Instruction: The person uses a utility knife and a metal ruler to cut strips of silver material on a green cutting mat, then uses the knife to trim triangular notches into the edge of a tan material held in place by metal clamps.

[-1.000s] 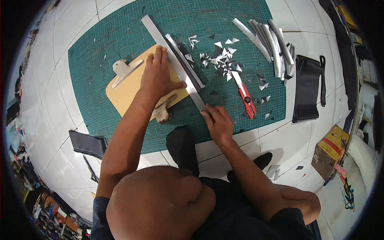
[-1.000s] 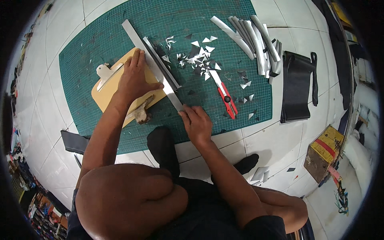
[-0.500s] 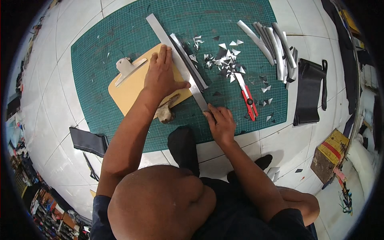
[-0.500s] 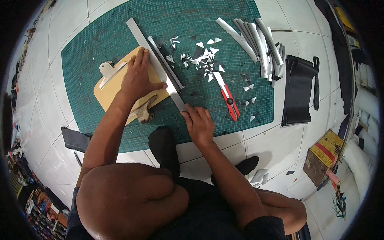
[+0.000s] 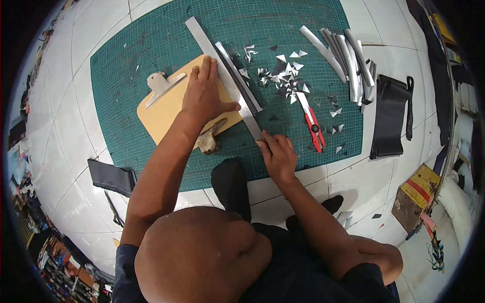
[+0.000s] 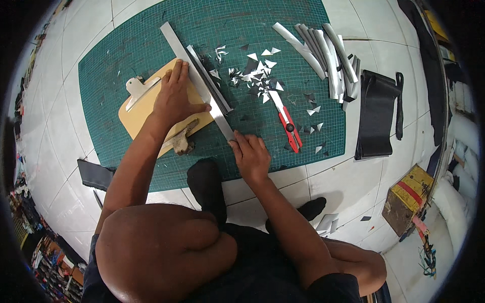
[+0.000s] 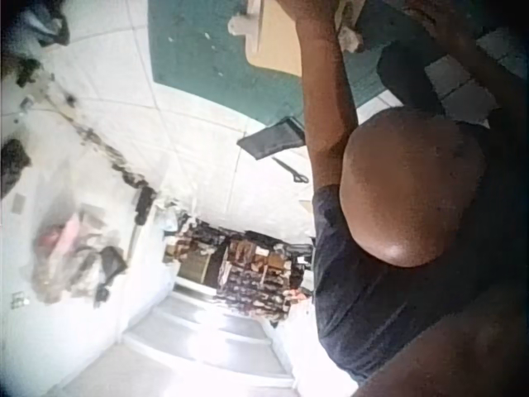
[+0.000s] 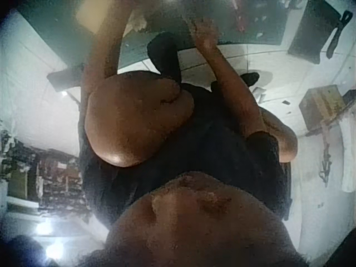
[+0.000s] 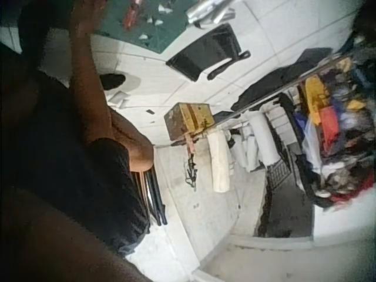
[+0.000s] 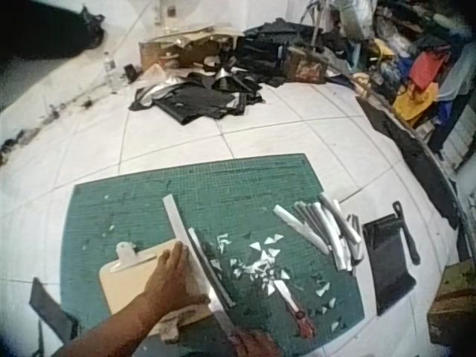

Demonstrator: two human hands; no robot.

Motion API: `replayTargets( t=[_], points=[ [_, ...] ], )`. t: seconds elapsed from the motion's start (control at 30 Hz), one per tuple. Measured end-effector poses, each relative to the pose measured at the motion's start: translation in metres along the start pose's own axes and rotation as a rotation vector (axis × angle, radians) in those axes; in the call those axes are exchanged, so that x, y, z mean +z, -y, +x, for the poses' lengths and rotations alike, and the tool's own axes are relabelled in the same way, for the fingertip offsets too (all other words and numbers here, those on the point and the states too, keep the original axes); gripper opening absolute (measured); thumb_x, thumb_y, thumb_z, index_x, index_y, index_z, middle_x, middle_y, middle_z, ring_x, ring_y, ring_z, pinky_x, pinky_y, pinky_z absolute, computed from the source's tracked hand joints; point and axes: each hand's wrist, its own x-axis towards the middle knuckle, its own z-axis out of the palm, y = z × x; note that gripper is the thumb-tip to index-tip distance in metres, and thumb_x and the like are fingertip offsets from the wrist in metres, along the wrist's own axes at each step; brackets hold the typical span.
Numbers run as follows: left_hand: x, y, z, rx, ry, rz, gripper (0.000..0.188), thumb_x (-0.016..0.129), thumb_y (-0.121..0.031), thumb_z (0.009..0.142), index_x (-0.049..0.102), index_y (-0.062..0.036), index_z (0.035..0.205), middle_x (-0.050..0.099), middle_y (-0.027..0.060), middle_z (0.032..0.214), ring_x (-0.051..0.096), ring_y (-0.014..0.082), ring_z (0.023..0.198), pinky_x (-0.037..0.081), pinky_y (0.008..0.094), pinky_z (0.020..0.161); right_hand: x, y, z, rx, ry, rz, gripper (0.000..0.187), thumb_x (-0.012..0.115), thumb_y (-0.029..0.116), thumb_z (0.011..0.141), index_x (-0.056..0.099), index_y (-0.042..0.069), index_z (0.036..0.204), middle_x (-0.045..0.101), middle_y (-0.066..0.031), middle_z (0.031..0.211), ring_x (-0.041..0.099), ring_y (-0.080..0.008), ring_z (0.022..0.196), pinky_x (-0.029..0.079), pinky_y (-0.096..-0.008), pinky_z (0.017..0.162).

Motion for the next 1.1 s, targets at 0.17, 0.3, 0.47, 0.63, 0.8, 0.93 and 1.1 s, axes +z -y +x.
replayTargets(
  t=[0.17, 0.3, 0.47, 0.63, 0.8, 0.93, 1.1],
  points=[
    [0.0011, 0.0001, -0.0002, 0.001, 0.003, 0.022, 0.131, 0.085, -0.062, 0.055, 0.027, 0.01, 0.147, 0.027, 0.0266, 0.154, 0.03, 0.0455, 0.141, 0.028, 0.0475, 0.118, 0.001, 0.0, -0.0009, 0.009, 0.007, 0.007, 0.029, 0.076, 0.02, 0.084, 0.072, 0.006, 0.108, 0.063, -0.004, 0.087, 0.06, -0.0198, 0.077, 0.053, -0.0338, 0.063],
    [0.008, 0.0079, 0.0016, 0.055, -0.021, 0.066, 0.132, 0.084, -0.064, 0.056, 0.026, 0.011, 0.147, 0.028, 0.0265, 0.154, 0.029, 0.0433, 0.142, 0.026, 0.0477, 0.118, 0.0016, 0.0027, 0.0005, 0.008, -0.011, 0.02, 0.028, 0.076, 0.02, 0.084, 0.072, 0.007, 0.109, 0.063, -0.0038, 0.087, 0.06, -0.0199, 0.077, 0.052, -0.0339, 0.063],
    [0.0, -0.0005, 0.0008, 0.018, 0.012, 0.059, 0.132, 0.084, -0.065, 0.056, 0.026, 0.0117, 0.146, 0.029, 0.0274, 0.153, 0.028, 0.0432, 0.142, 0.026, 0.0473, 0.119, 0.0022, 0.0005, -0.0013, 0.014, -0.005, 0.011, 0.028, 0.076, 0.02, 0.084, 0.073, 0.006, 0.108, 0.063, -0.0045, 0.086, 0.059, -0.0195, 0.076, 0.051, -0.034, 0.062],
    [-0.0005, -0.0001, 0.0004, 0.019, 0.023, 0.095, 0.131, 0.084, -0.065, 0.057, 0.027, 0.0124, 0.146, 0.029, 0.0287, 0.152, 0.028, 0.0414, 0.143, 0.026, 0.0465, 0.119, 0.0013, 0.0022, -0.0016, 0.04, 0.027, 0.009, 0.028, 0.075, 0.021, 0.085, 0.073, 0.006, 0.109, 0.063, -0.0049, 0.086, 0.059, -0.0198, 0.077, 0.052, -0.0339, 0.062],
    [0.0002, 0.0006, 0.0014, 0.026, 0.03, 0.123, 0.132, 0.082, -0.067, 0.057, 0.026, 0.015, 0.145, 0.03, 0.0292, 0.152, 0.027, 0.0382, 0.144, 0.024, 0.0465, 0.119, -0.0005, 0.0044, 0.0, 0.034, 0.032, -0.005, 0.028, 0.075, 0.021, 0.085, 0.073, 0.007, 0.109, 0.063, -0.0049, 0.087, 0.06, -0.0198, 0.078, 0.052, -0.0334, 0.062],
    [0.0015, -0.0002, 0.0022, 0.037, 0.022, 0.125, 0.132, 0.082, -0.067, 0.057, 0.026, 0.0154, 0.145, 0.03, 0.0295, 0.151, 0.026, 0.0371, 0.145, 0.024, 0.0463, 0.119, 0.0005, 0.0027, -0.0009, 0.067, 0.054, 0.006, 0.029, 0.075, 0.022, 0.085, 0.073, 0.007, 0.11, 0.063, -0.0046, 0.087, 0.06, -0.0197, 0.078, 0.052, -0.0336, 0.062],
    [0.0045, 0.0028, 0.0014, 0.021, 0.006, 0.068, 0.131, 0.082, -0.065, 0.057, 0.026, 0.0154, 0.145, 0.03, 0.03, 0.151, 0.025, 0.0367, 0.146, 0.024, 0.0464, 0.119, 0.0019, 0.0042, -0.0014, 0.059, 0.026, -0.015, 0.029, 0.075, 0.023, 0.085, 0.073, 0.007, 0.11, 0.062, -0.0039, 0.086, 0.06, -0.0199, 0.078, 0.052, -0.0337, 0.063]
  ],
)
